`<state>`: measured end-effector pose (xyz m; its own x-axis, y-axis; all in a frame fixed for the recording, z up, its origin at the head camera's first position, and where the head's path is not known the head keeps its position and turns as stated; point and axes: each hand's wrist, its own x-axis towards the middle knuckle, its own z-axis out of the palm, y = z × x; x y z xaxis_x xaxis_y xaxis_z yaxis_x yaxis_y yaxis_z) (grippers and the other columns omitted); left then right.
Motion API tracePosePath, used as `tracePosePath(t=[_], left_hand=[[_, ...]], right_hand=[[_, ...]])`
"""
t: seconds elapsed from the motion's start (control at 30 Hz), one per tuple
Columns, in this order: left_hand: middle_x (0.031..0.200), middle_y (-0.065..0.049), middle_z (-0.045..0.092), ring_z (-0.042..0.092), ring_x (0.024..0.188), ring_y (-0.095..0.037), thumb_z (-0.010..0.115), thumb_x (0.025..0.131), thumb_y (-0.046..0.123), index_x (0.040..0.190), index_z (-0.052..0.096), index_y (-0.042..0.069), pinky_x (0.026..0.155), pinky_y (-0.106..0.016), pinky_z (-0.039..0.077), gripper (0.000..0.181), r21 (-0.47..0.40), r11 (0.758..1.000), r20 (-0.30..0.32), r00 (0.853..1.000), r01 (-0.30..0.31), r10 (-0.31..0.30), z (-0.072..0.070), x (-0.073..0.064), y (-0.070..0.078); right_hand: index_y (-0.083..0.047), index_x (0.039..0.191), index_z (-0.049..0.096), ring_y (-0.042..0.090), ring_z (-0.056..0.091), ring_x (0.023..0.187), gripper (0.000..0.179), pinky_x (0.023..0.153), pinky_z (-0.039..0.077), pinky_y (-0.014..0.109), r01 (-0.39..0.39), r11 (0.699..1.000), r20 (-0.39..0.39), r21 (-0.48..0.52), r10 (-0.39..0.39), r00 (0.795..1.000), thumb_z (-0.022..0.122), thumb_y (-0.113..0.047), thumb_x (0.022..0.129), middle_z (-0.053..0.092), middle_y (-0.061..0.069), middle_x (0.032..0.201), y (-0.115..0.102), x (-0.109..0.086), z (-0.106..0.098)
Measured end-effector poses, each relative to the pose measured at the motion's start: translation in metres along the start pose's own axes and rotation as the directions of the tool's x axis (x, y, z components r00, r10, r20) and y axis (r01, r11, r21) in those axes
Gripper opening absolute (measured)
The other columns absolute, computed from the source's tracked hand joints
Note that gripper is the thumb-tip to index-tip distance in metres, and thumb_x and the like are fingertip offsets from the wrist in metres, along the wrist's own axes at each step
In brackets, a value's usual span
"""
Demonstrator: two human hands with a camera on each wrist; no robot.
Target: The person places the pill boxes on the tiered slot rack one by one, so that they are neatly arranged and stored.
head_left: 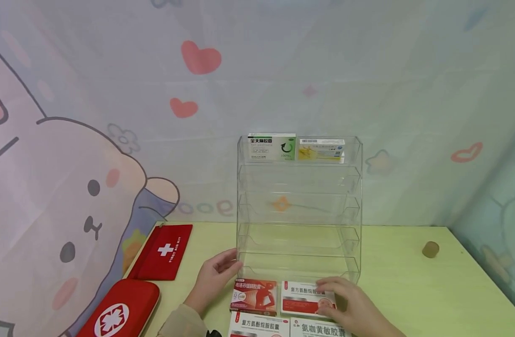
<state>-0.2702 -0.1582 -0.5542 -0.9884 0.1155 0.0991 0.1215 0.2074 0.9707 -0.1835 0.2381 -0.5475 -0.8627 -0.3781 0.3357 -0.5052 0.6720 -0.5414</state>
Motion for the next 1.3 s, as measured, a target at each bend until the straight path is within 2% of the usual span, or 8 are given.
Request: tracePosePath(t=[0.3,0.43,0.67,0.87,0.97,1.1,1.2,1.3], left_hand=[[0.142,-0.014,0.076,0.078,0.125,-0.027,0.084,0.100,0.025,0.146,0.071,0.010,0.098,-0.016,0.061,0.050,0.003,1.000,-0.002,1.000,-0.007,0.007,0.001,-0.001,0.001],[0.143,-0.012,0.076,0.078,0.125,-0.026,0.084,0.100,0.026,0.147,0.071,0.011,0.098,-0.016,0.060,0.050,0.002,1.000,0.003,1.000,-0.006,0.006,0.001,-0.001,0.000],[0.143,-0.013,0.076,0.077,0.127,-0.028,0.084,0.099,0.027,0.147,0.071,0.010,0.100,-0.018,0.061,0.052,-0.004,1.000,0.004,1.000,-0.011,0.011,0.001,0.000,-0.001],[0.143,-0.013,0.076,0.077,0.126,-0.028,0.085,0.099,0.024,0.146,0.071,0.010,0.098,-0.015,0.060,0.051,-0.001,1.000,-0.002,1.000,-0.005,0.005,0.001,0.000,0.000],[0.143,-0.014,0.076,0.077,0.126,-0.028,0.085,0.099,0.023,0.146,0.071,0.009,0.097,-0.014,0.060,0.051,-0.001,1.000,-0.005,1.000,-0.003,0.003,0.002,0.000,0.001],[0.143,-0.014,0.076,0.077,0.125,-0.027,0.085,0.099,0.023,0.146,0.071,0.009,0.097,-0.014,0.060,0.051,0.000,1.000,-0.002,1.000,-0.009,0.009,0.002,0.000,0.000],[0.142,-0.014,0.076,0.077,0.126,-0.027,0.085,0.099,0.024,0.146,0.071,0.008,0.098,-0.015,0.060,0.052,0.000,1.000,0.006,1.000,-0.015,0.015,0.001,0.000,-0.001],[0.142,-0.014,0.076,0.077,0.126,-0.027,0.085,0.099,0.025,0.146,0.071,0.009,0.098,-0.016,0.060,0.051,0.006,1.000,0.002,1.000,-0.018,0.018,0.000,-0.001,0.000]], right_hand=[[-0.035,0.128,0.076,0.024,0.070,0.126,0.040,0.106,0.063,0.042,-0.042,0.999,0.048,-0.028,0.043,0.998,0.083,-0.056,0.094,0.072,-0.009,0.143,-0.003,0.000,-0.006],[-0.034,0.132,0.074,0.024,0.070,0.127,0.048,0.107,0.062,0.044,-0.093,0.995,0.081,-0.030,0.095,0.992,0.082,-0.061,0.093,0.071,-0.007,0.144,-0.002,0.002,-0.009],[-0.027,0.135,0.076,0.014,0.068,0.121,0.057,0.105,0.062,0.032,-0.158,0.987,0.156,0.012,0.154,0.976,0.084,-0.062,0.091,0.075,-0.006,0.139,0.000,0.004,-0.012],[-0.029,0.130,0.075,0.002,0.064,0.110,0.055,0.098,0.060,0.029,-0.114,0.993,0.084,0.003,0.113,0.990,0.087,-0.061,0.088,0.073,-0.015,0.130,-0.002,0.002,-0.011],[-0.022,0.131,0.073,0.000,0.065,0.104,0.054,0.090,0.063,0.026,-0.087,0.991,0.052,0.097,0.082,0.995,0.090,-0.051,0.089,0.074,-0.009,0.129,-0.004,0.002,-0.011],[-0.010,0.136,0.071,0.001,0.068,0.099,0.060,0.081,0.065,0.023,-0.160,0.954,0.085,0.255,0.143,0.986,0.093,-0.040,0.088,0.073,0.004,0.130,-0.004,0.004,-0.014],[-0.009,0.138,0.071,0.000,0.069,0.098,0.062,0.081,0.065,0.022,-0.201,0.940,0.080,0.276,0.186,0.979,0.093,-0.040,0.088,0.073,0.006,0.131,-0.004,0.006,-0.016],[-0.012,0.133,0.075,0.001,0.069,0.098,0.052,0.080,0.067,0.023,-0.155,0.953,0.016,0.259,0.156,0.988,0.092,-0.036,0.089,0.073,0.006,0.131,-0.005,0.007,-0.014]])
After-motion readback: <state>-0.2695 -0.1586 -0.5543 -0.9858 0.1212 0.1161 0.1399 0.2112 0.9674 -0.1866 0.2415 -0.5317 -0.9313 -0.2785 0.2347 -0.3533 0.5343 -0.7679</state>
